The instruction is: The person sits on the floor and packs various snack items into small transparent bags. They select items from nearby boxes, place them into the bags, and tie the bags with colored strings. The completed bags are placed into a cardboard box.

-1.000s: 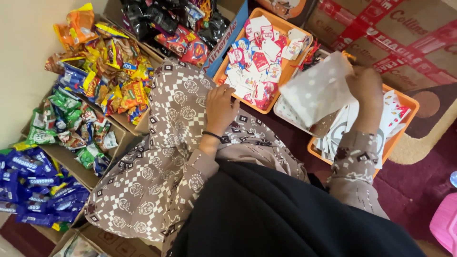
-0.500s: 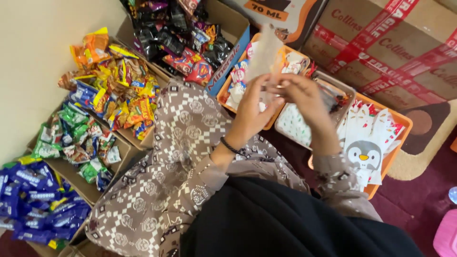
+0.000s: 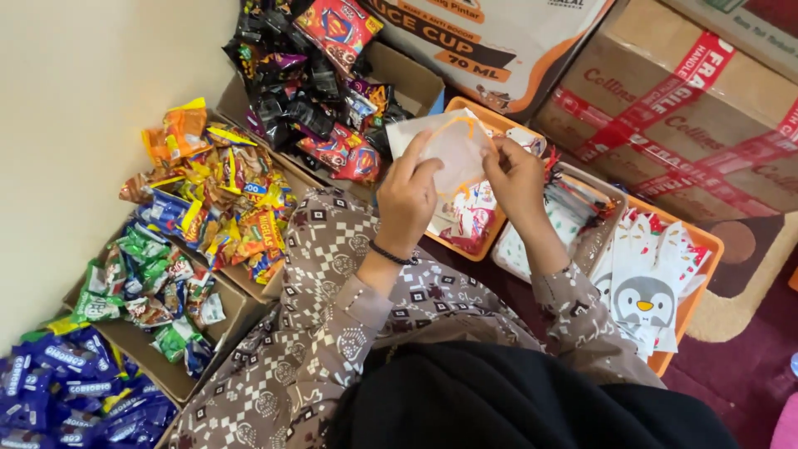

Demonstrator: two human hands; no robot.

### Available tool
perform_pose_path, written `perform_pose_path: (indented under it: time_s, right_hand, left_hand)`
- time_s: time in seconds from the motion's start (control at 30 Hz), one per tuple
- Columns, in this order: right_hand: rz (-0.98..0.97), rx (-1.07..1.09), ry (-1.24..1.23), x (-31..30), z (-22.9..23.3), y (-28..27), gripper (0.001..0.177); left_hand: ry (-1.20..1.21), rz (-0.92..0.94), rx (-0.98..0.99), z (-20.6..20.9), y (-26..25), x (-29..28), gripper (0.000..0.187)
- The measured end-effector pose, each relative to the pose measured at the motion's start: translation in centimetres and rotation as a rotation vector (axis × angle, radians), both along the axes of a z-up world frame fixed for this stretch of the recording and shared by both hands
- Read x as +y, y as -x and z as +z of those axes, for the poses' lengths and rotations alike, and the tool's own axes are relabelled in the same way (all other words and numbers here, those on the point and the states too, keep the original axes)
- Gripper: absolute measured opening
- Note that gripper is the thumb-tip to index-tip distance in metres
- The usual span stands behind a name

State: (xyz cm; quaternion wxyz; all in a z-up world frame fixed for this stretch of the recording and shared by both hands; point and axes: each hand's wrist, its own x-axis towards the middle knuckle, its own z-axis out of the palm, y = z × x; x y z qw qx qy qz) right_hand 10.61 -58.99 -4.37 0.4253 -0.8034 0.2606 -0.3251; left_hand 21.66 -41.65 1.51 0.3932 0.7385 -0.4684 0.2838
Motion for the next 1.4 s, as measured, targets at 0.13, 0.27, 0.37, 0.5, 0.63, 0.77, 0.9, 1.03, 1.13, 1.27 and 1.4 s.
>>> perform_pose_path:
  time_s: [0.13,0.27,0.37,0.5,0.63,0.77,0.9,1.03,1.13,1.27,1.4]
  right_hand:
    - [-0.097,0.018,0.36,0.7,2.6,-1.2,0.023]
    - [0.058,-0.039,0.079,1.3,2.8,-2.8,0.024]
    - [0.207,-0.069,-0.277,2.5,2.5,-4.0,0.032]
    - [0.196,-0.066,-0.431,2.9,-0.2,-5.5,0.032]
    - [0.128,-0.091,-0.328,2.4,-0.7,-6.3,0.033]
    - [0.265,-0.133,-0.549,2.4,-0.1,-6.0,0.037]
    - [0.255,-0.089,-0.587,0.7,-0.5,-4.3,0.037]
    - [0.072,0.016,-0.654,-0.7,-3.2,-2.7,0.032]
    - [-0.01,0.132,-0.632,-1.9,-7.5,-1.3,0.027]
    - [-0.071,0.312,-0.549,-2.5,-11.2,0.0,0.036]
    - [-0.047,0.682,-0.285,-3.5,-16.4,0.3,0.07]
  left_hand:
    - [-0.052,0.032,0.061,0.2,-1.6,-0.2,0.025]
    - [-0.011,0.086,0.087,0.4,-1.9,-0.6,0.031]
    - [0.004,0.055,0.146,1.2,-1.9,-0.3,0.034]
    - [-0.002,0.059,0.096,0.6,-2.0,-0.3,0.036]
    - [-0.041,0.073,0.037,-1.5,-3.1,0.1,0.036]
    - [-0.124,0.031,0.217,-1.3,-4.0,0.9,0.047]
    - [-0.055,0.036,0.384,1.0,-6.0,1.9,0.053]
    - [-0.017,0.066,0.445,0.1,-7.8,3.0,0.055]
    - [-0.031,0.143,0.429,-0.4,-8.6,3.4,0.06]
    - [-0.063,0.178,0.443,-0.4,-9.0,3.5,0.06]
    - [-0.059,0.168,0.487,-0.3,-9.1,3.3,0.062]
